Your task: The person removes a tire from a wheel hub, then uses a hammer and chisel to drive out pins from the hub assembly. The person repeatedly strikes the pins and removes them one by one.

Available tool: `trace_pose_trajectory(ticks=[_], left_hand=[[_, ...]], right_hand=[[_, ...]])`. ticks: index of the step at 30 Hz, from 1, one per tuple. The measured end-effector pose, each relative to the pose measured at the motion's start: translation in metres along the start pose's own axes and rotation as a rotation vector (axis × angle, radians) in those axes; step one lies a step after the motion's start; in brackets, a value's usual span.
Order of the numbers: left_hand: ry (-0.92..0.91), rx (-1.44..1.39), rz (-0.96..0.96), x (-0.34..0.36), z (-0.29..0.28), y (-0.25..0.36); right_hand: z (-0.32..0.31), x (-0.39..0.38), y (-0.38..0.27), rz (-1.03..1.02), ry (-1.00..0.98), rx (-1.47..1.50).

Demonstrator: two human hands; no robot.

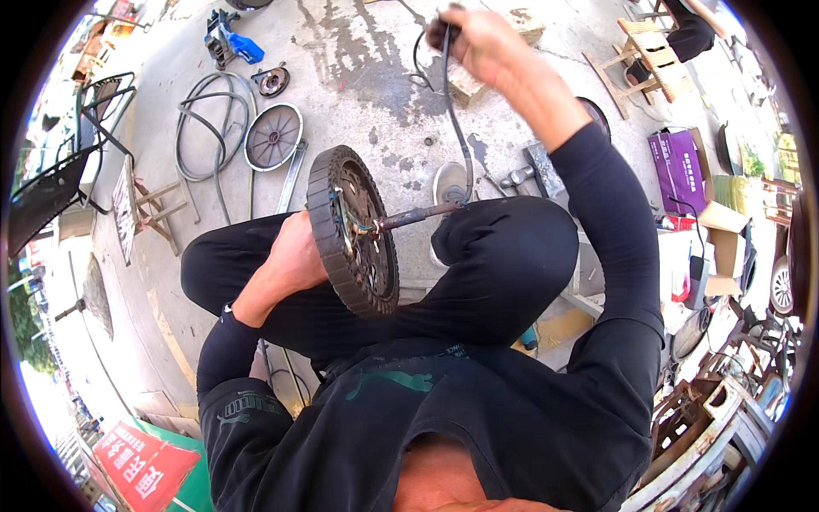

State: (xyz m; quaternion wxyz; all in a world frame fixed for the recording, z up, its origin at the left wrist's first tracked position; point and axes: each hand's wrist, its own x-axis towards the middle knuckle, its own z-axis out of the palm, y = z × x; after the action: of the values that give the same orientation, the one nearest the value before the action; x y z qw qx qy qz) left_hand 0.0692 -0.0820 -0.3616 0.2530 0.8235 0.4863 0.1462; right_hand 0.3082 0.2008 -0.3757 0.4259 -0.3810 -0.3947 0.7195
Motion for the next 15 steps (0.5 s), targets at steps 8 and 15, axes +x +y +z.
trace_pose_trajectory(ticks=[8,15], left_hand=[[0.516,-0.372,-0.076,-0.05,-0.051,-0.058],[0.782,-1.001,-0.421,-0.123,-0.125,-0.148]], right_hand=[[-0.047,0.086,-0.198,-0.136,0.312,0.653],[-0.103,-0.011,-0.301,-0.498,0.383,0.485]])
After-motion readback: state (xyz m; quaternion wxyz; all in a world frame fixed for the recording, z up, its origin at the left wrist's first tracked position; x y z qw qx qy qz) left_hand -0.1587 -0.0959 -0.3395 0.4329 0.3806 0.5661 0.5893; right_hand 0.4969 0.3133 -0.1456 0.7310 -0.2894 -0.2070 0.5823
